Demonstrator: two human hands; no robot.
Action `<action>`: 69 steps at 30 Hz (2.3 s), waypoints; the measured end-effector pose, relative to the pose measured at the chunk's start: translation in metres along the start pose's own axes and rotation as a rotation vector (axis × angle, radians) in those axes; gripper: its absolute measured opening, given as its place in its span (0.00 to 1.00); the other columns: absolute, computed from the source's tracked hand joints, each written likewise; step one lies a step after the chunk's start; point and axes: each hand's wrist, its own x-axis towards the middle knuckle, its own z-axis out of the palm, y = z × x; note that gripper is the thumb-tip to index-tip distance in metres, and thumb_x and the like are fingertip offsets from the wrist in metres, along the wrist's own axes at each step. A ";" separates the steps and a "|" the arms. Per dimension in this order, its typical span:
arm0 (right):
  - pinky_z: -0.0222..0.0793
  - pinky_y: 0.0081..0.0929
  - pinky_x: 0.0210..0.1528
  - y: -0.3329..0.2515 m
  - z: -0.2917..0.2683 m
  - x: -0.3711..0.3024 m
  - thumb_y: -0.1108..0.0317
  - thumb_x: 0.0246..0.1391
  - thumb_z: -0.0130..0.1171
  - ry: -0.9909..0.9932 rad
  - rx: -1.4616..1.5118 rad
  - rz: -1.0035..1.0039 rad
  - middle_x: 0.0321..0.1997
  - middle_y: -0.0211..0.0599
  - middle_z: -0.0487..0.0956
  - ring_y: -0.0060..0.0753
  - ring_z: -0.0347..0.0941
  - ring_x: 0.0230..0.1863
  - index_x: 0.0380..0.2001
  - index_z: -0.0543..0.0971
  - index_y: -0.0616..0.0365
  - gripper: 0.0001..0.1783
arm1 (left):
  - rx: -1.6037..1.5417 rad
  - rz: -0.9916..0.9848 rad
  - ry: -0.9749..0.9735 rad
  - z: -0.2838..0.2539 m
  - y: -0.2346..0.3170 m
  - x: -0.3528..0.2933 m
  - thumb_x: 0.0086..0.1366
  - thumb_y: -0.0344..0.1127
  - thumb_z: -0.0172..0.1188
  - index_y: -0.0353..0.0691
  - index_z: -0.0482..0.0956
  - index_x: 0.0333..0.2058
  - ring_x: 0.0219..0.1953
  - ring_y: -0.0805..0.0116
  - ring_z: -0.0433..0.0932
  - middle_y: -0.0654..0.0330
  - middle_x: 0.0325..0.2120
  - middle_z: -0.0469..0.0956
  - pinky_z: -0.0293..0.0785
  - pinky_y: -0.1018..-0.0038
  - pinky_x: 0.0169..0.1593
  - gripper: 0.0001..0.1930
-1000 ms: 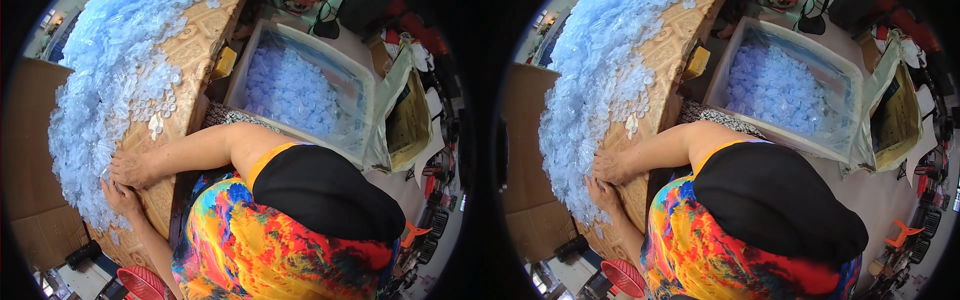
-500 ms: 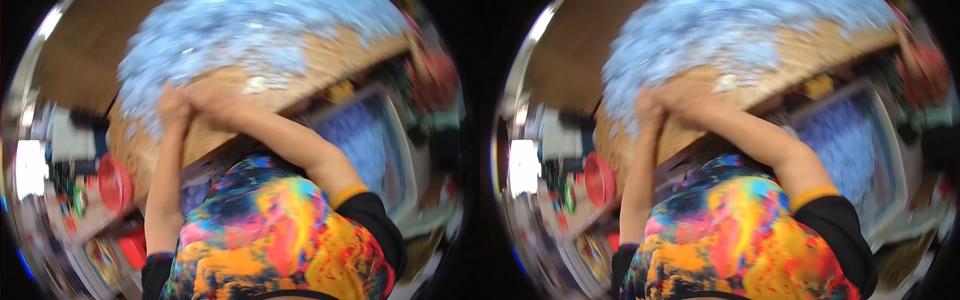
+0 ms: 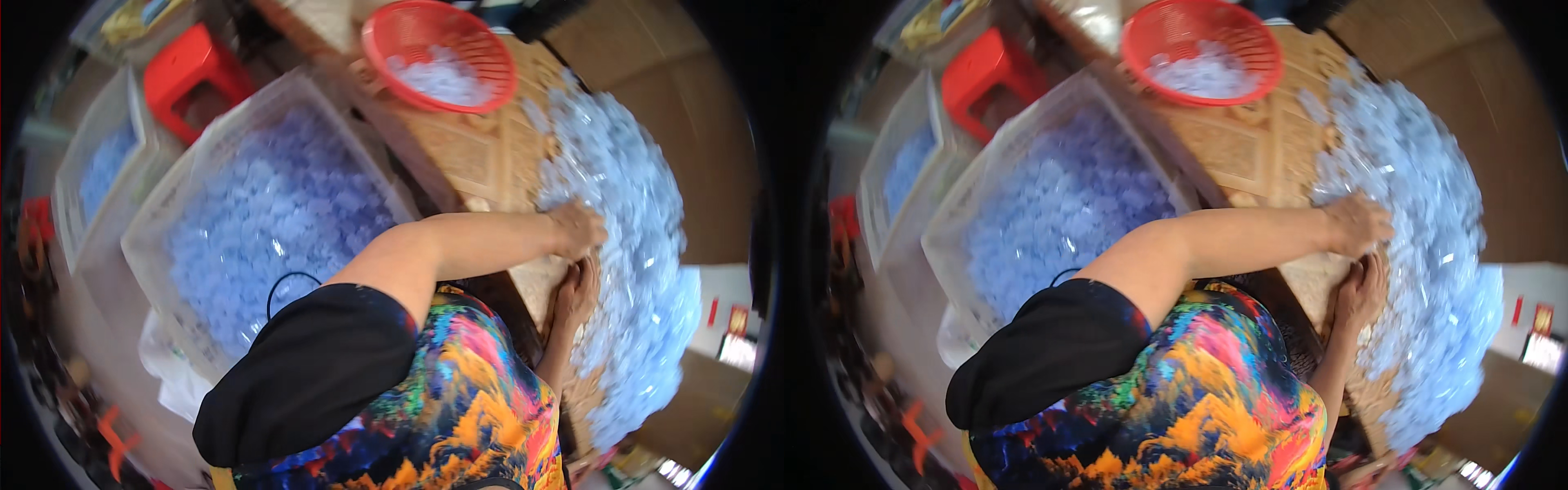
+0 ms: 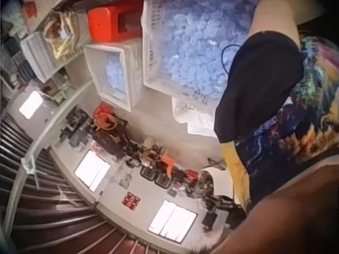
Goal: The person assembles plastic components by hand, taking plastic housings and small plastic parts from a pile on the table and fitting them together.
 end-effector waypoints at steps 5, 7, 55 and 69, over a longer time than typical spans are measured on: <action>0.66 0.40 0.62 -0.011 0.001 0.005 0.72 0.65 0.50 -0.047 0.081 0.064 0.57 0.50 0.79 0.52 0.74 0.59 0.55 0.78 0.61 0.17 | -0.006 -0.037 -0.019 -0.008 0.003 -0.005 0.62 0.43 0.54 0.49 0.78 0.47 0.55 0.53 0.75 0.55 0.44 0.78 0.63 0.43 0.59 0.16; 0.67 0.41 0.60 0.001 -0.002 -0.003 0.72 0.66 0.48 -0.005 0.034 0.032 0.56 0.52 0.79 0.53 0.74 0.58 0.55 0.77 0.62 0.18 | 0.003 0.026 -0.052 -0.009 0.017 -0.002 0.62 0.44 0.55 0.48 0.78 0.47 0.55 0.53 0.74 0.56 0.45 0.78 0.63 0.43 0.59 0.16; 0.74 0.41 0.53 0.290 -0.087 -0.093 0.57 0.45 0.70 0.384 -0.060 0.758 0.46 0.45 0.83 0.47 0.78 0.50 0.49 0.82 0.54 0.26 | 0.539 0.080 -0.032 -0.022 -0.004 0.001 0.70 0.34 0.53 0.37 0.77 0.55 0.57 0.49 0.75 0.47 0.55 0.77 0.65 0.54 0.61 0.17; 0.76 0.37 0.39 0.308 -0.083 -0.096 0.73 0.41 0.65 0.771 -0.052 0.571 0.36 0.39 0.82 0.46 0.79 0.40 0.34 0.82 0.52 0.12 | 0.506 0.068 -0.033 -0.030 -0.018 0.002 0.70 0.29 0.51 0.29 0.78 0.53 0.56 0.45 0.76 0.42 0.54 0.77 0.67 0.58 0.61 0.16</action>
